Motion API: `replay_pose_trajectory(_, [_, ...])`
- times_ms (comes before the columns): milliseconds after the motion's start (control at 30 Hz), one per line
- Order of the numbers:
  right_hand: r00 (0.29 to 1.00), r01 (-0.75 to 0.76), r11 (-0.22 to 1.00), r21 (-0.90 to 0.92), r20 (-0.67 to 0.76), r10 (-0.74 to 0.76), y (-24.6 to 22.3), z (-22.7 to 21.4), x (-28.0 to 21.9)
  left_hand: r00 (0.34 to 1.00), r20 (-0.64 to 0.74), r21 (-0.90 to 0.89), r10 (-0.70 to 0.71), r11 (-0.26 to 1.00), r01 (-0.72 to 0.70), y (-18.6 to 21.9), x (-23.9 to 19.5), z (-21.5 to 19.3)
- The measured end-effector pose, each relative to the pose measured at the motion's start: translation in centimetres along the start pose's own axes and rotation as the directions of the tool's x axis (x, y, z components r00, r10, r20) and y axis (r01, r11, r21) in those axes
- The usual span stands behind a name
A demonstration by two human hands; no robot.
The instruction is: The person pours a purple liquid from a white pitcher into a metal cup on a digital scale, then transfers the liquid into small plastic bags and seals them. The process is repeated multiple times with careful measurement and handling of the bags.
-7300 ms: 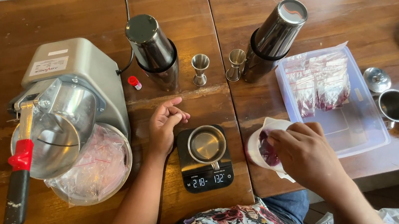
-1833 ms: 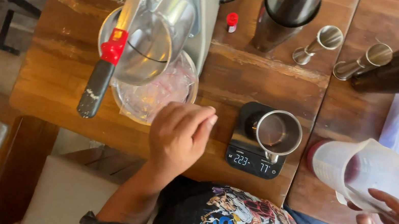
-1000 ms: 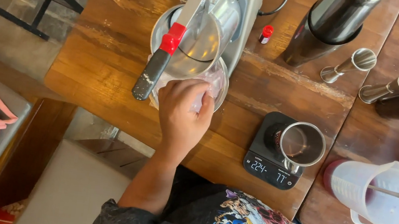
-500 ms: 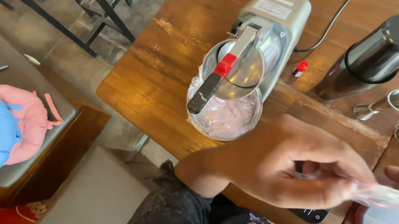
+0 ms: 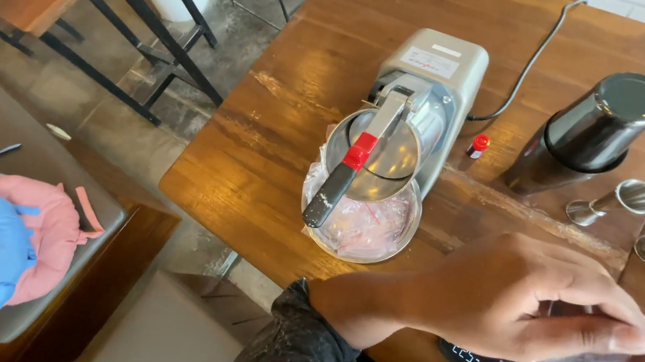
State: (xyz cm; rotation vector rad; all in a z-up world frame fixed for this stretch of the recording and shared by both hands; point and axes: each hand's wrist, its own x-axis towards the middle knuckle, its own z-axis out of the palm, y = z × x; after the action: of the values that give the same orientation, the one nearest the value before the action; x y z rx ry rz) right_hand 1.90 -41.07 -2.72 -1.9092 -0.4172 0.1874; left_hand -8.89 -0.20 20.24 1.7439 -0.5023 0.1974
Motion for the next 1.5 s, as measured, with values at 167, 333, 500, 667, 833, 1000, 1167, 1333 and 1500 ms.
replay_pose_trajectory(167, [0.965,-0.208,0.978,-0.036,-0.171,0.199,-20.6,6.6,-1.1,0.996,0.005,-0.025,0.090,0.996,-0.090,0.4,1.1,0.1])
replay_pose_trajectory(333, [0.924,0.310,0.939,-0.149,-0.187,-0.335,-25.5,5.7,-1.4,0.999,0.004,-0.139,-0.046,0.989,0.046,1.9,2.7,0.3])
replay_pose_trajectory(500, [0.785,0.549,0.657,-0.516,0.051,-0.617,-28.9,4.6,-1.5,0.999,0.001,-0.142,-0.042,0.989,0.042,1.3,3.2,1.3])
replay_pose_trajectory(667, [0.835,0.467,0.654,-0.595,0.054,-0.548,-28.7,5.3,-1.6,0.996,0.073,-0.066,0.056,0.997,-0.051,0.7,3.3,1.7])
replay_pose_trajectory(833, [0.819,0.481,0.658,-0.579,0.029,-0.573,-29.4,5.4,-1.1,0.993,0.105,-0.085,0.052,0.995,-0.043,0.9,3.5,1.9])
replay_pose_trajectory(1000, [0.902,0.354,0.827,-0.437,-0.074,-0.426,-29.6,5.1,-1.7,0.971,0.238,0.089,0.027,0.995,-0.049,0.1,3.4,1.4])
replay_pose_trajectory(1167, [0.909,0.355,0.870,-0.343,-0.090,-0.406,-30.8,5.6,-1.2,0.968,0.229,0.210,0.102,0.966,-0.152,-1.1,3.1,1.9])
replay_pose_trajectory(1333, [0.937,0.271,0.809,-0.522,-0.051,-0.347,-30.2,4.4,-2.0,0.972,0.122,0.353,0.200,0.907,-0.231,-1.0,3.6,2.1])
replay_pose_trajectory(1500, [0.929,0.345,0.801,-0.489,0.056,-0.365,-30.4,3.6,-2.0,0.962,0.214,0.192,0.167,0.959,-0.209,-0.3,3.9,0.8])
